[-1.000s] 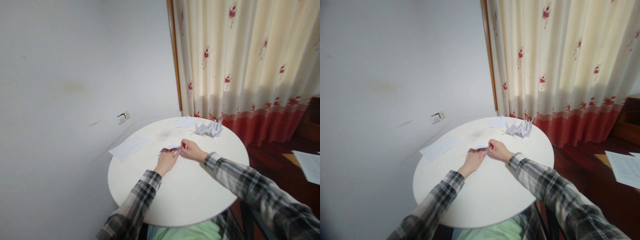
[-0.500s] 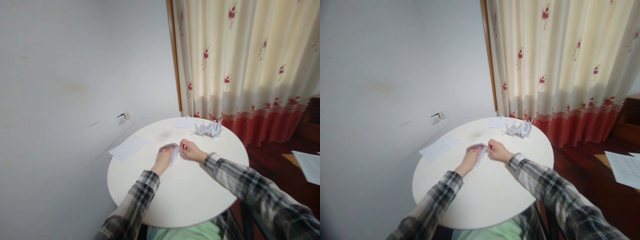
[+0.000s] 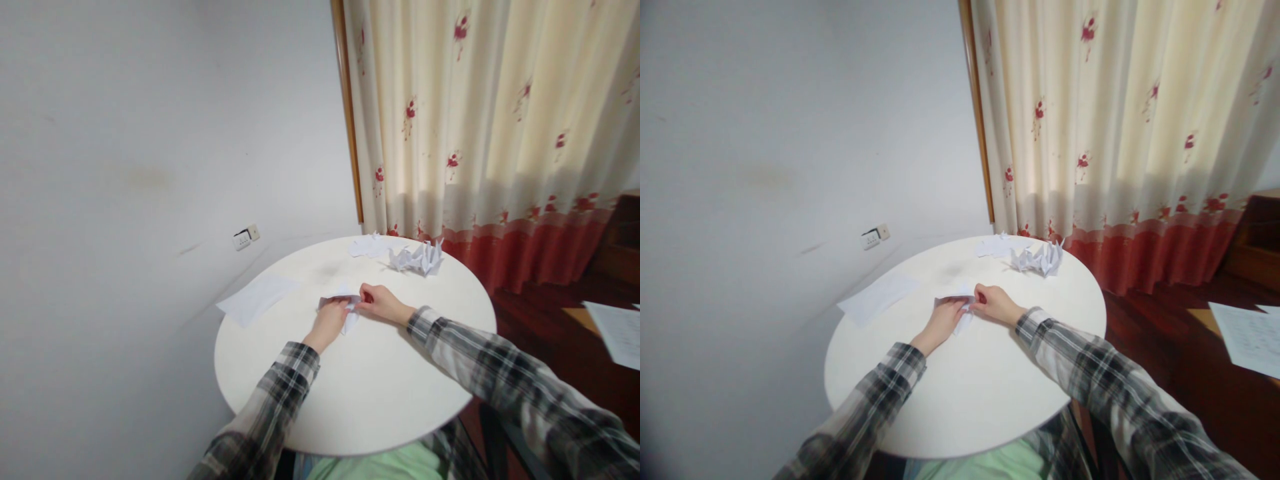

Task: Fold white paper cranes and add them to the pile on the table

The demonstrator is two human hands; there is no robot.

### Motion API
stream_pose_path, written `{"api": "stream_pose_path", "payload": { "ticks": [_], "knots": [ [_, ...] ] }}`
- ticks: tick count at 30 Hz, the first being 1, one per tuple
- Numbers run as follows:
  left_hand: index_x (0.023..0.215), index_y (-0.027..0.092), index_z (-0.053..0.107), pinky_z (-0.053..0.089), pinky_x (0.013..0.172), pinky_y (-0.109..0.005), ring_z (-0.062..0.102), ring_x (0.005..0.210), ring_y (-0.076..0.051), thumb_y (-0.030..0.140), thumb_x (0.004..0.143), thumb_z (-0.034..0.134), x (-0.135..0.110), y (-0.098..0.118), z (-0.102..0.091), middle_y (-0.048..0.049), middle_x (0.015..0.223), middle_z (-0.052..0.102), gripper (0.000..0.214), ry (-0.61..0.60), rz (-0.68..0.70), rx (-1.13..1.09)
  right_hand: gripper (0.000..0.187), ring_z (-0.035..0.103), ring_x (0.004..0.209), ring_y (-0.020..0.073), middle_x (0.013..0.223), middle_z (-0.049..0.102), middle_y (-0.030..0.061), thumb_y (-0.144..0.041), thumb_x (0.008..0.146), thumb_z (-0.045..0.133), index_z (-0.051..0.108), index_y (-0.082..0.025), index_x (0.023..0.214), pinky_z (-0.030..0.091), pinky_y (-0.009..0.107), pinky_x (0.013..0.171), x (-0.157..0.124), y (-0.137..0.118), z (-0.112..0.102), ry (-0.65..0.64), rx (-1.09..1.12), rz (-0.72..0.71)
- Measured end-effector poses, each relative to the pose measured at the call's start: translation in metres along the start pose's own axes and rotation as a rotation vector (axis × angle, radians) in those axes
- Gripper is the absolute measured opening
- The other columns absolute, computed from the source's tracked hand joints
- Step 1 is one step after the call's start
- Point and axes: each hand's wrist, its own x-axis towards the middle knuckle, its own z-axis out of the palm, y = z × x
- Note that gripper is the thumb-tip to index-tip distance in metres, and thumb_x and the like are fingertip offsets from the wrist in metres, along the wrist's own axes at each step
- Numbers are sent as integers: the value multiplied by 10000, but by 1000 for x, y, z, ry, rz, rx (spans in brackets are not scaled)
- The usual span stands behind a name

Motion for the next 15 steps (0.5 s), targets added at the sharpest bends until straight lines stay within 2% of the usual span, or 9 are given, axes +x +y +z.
{"api": "stream_pose_path", "payload": {
  "ticks": [7,15],
  "knots": [
    [1058,136,532,346,912,-317,474,1037,-181,182,844,321,0,-4,1,-86,1073,572,304,-33,59,-26,87,467,539,85,592,542,-27,-241,770,485,544,-177,767,330,178,537,-3,0,-5,-46,23,-55],
    [1079,135,526,339,927,-320,484,1018,-181,211,839,353,0,-9,5,-79,1100,561,306,-15,58,-51,192,519,559,99,649,601,-6,-151,747,459,545,-179,917,353,184,553,-5,0,-5,-13,-29,-34]
  ]
}}
